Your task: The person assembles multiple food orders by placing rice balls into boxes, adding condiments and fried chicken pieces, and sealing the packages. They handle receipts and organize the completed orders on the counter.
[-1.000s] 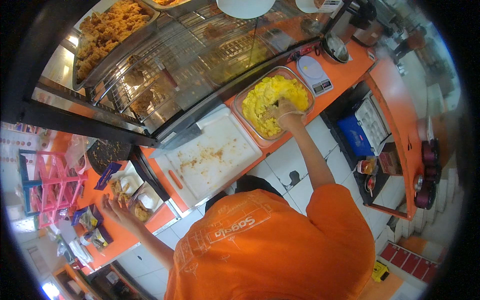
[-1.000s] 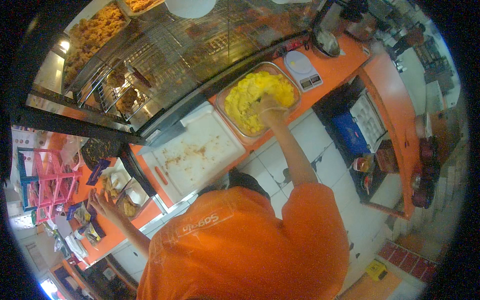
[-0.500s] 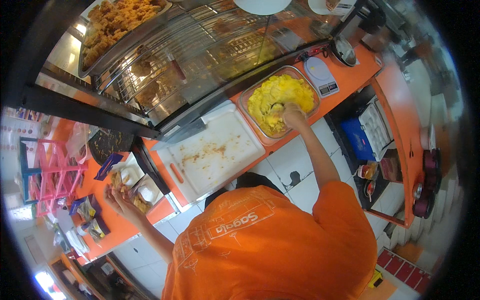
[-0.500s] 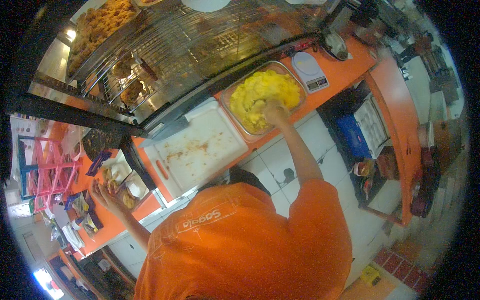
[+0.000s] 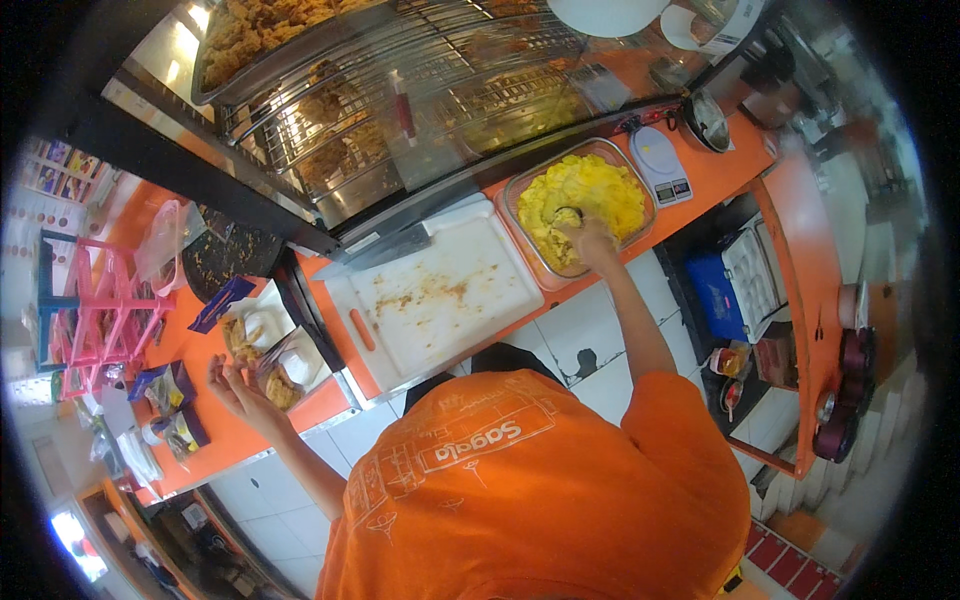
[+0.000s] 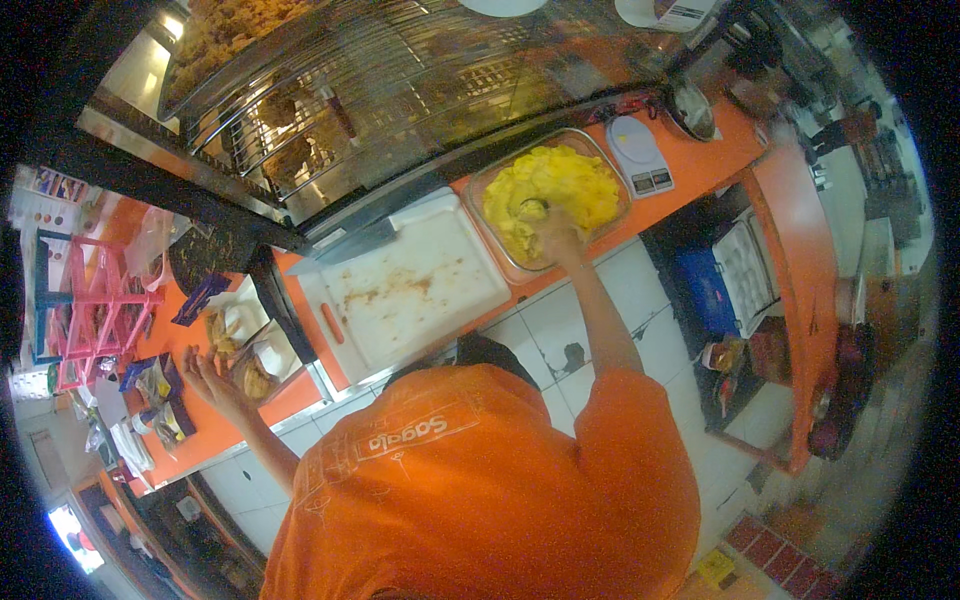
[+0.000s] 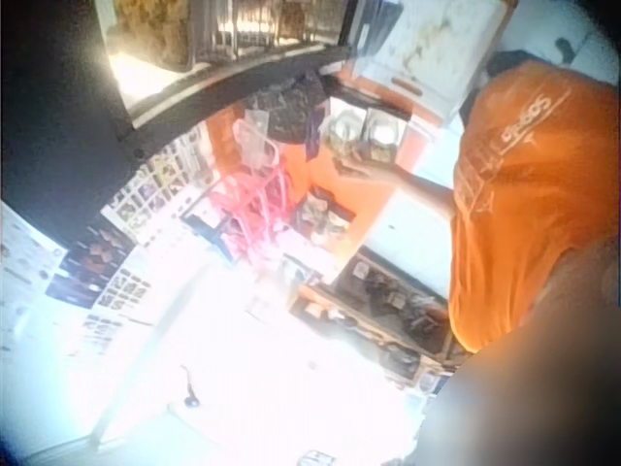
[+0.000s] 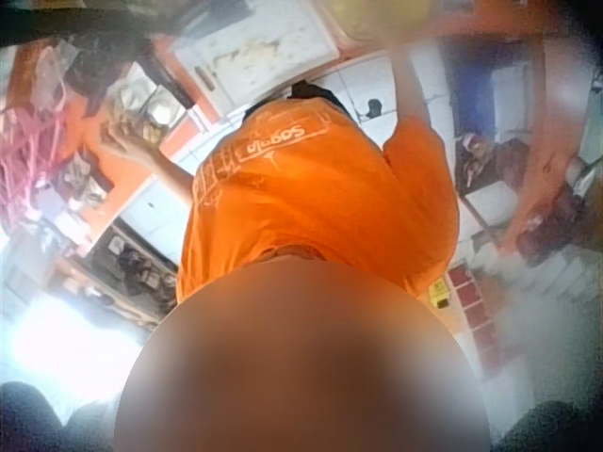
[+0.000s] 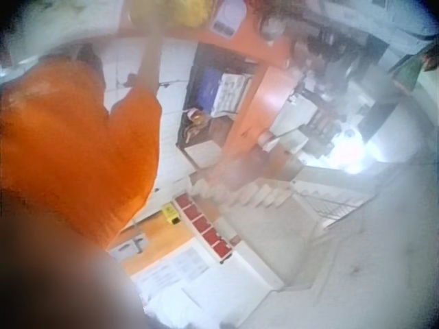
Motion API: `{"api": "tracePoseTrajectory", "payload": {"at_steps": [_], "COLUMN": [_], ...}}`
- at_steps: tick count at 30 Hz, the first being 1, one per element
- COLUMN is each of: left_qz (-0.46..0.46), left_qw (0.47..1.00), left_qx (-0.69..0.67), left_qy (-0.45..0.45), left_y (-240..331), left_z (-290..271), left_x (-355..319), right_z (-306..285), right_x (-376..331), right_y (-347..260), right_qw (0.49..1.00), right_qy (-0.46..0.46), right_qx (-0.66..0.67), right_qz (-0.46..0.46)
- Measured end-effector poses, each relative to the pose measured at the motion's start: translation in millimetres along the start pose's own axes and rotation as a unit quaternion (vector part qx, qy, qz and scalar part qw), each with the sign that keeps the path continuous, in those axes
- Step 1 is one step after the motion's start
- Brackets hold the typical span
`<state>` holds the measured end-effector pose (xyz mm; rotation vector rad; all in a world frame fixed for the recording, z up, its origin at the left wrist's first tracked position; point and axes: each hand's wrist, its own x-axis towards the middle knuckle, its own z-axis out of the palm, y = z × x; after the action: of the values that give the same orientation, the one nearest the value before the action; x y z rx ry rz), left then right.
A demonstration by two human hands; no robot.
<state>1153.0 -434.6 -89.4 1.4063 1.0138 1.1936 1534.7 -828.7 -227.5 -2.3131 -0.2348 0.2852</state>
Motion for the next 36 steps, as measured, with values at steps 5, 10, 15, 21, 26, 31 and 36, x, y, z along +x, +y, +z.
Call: {"api": "tracePoseTrajectory", "payload": {"at_steps": [5,10,15,21,26,31,36], "left_qz": [0.008,0.003,0.059,-0.072,0.188,0.285,0.363], "left_qw": [1.0,1.0,0.998,0.974,0.843,0.815,0.8], "left_qx": [-0.009,0.005,0.025,0.089,0.369,0.337,0.22], "left_qy": [0.014,0.019,-0.001,-0.196,-0.345,-0.376,-0.424], "left_y": [-3,-12,-42,-67,-103,-127,-115], "left_z": [-17,-48,-90,-107,-61,-70,-105], "left_x": [6,17,35,9,-32,-39,-52], "right_z": [-20,-11,-4,33,128,248,279], "right_x": [-2,-1,-5,-35,-123,-193,-215], "right_y": [-7,-10,-25,-100,-195,-267,-275], "right_qw": [0.966,0.907,0.9,0.98,0.934,0.842,0.82], "right_qy": [-0.137,-0.132,-0.11,-0.077,-0.341,-0.452,-0.237], "right_qx": [0.206,0.375,0.365,0.075,0.077,0.268,-0.057], "right_qz": [0.071,0.141,0.209,0.166,0.07,-0.12,-0.517]}}
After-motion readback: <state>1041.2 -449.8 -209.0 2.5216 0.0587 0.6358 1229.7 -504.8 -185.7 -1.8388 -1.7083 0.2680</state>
